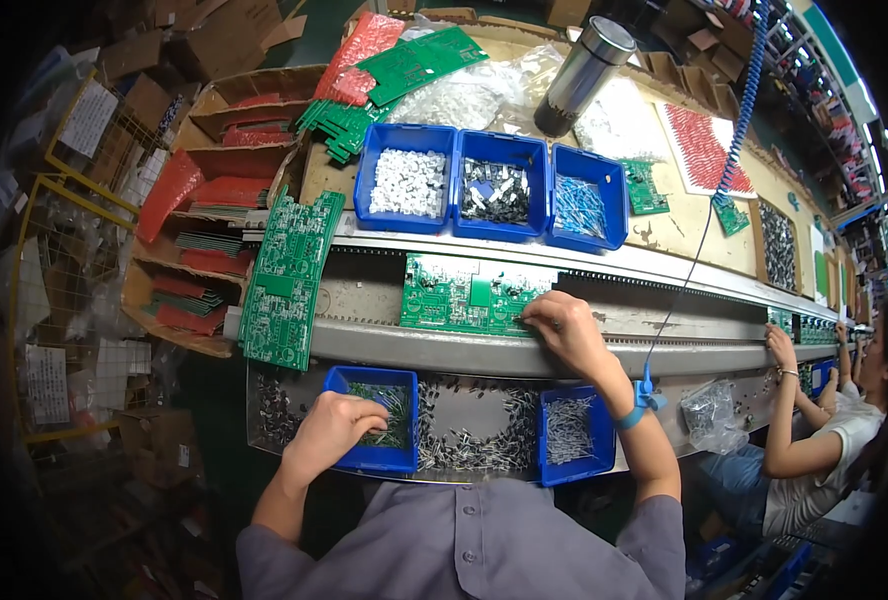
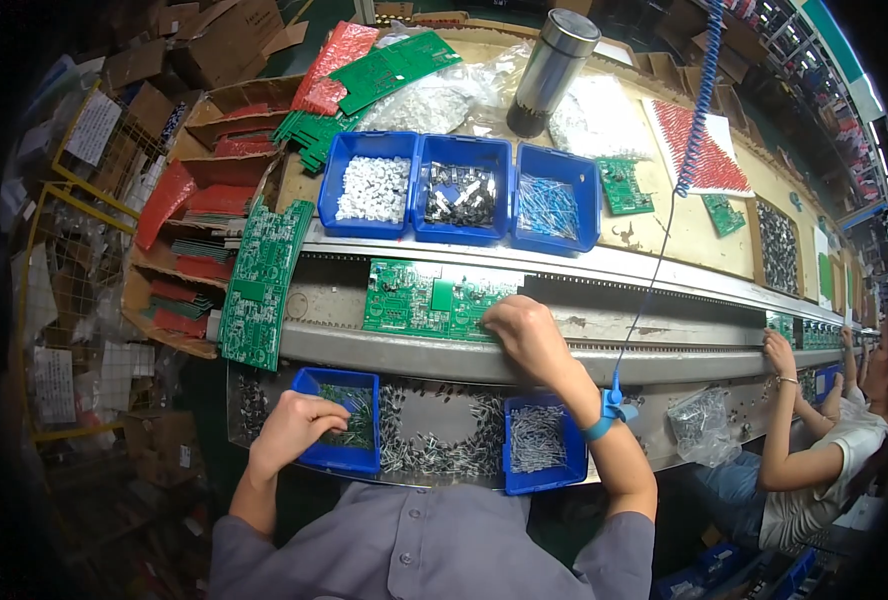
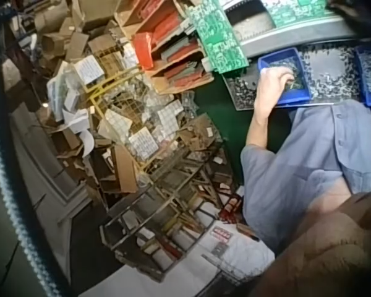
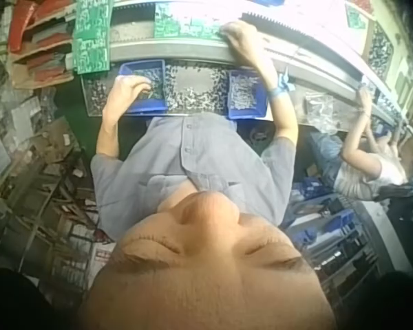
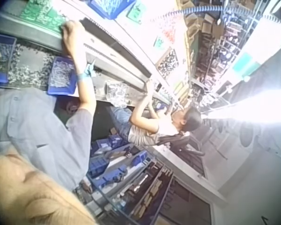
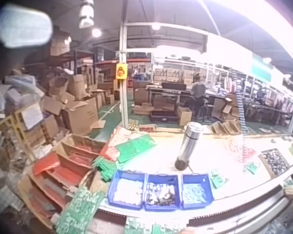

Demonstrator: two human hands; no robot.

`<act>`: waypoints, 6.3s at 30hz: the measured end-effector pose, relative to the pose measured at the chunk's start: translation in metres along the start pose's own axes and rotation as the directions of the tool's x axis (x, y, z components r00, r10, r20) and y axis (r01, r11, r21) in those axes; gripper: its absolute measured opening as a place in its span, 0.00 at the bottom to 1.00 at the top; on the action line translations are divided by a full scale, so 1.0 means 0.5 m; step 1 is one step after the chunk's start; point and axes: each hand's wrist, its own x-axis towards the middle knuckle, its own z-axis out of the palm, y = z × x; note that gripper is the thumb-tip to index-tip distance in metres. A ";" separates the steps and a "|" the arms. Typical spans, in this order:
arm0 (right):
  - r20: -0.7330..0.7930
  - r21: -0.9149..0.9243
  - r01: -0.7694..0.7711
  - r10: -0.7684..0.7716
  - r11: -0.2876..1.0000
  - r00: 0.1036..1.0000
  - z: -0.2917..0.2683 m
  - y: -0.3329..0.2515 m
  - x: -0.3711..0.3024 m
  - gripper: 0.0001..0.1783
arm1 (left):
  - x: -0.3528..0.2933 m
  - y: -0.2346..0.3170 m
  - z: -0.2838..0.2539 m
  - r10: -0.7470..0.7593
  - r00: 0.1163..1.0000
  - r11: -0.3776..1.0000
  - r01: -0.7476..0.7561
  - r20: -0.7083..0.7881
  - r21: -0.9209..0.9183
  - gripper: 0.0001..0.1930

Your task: The person assembles electronic circuit boards by picking components from storage bins and inserting them into the boards along the assembly line by hand.

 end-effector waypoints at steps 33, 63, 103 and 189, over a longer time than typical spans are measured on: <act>0.194 -0.515 -0.232 0.376 0.825 0.906 0.017 -0.099 -0.296 0.02 | 0.236 -0.035 0.043 0.114 0.925 0.978 -0.168 -0.361 -0.120 0.04; 0.043 -0.100 -0.109 0.113 0.989 0.993 -0.076 -0.134 -0.143 0.10 | 0.243 -0.038 0.047 0.154 0.911 0.977 -0.199 -0.383 -0.081 0.03; 0.063 0.206 0.021 -0.034 0.978 0.997 0.132 -0.066 0.120 0.07 | -0.093 -0.088 -0.065 -0.362 0.924 0.883 0.382 -0.122 0.273 0.10; -0.502 -0.253 -0.888 0.733 0.384 0.459 -0.086 0.056 -0.515 0.12 | 0.291 -0.011 0.086 0.367 0.916 0.930 -0.355 -0.163 0.099 0.02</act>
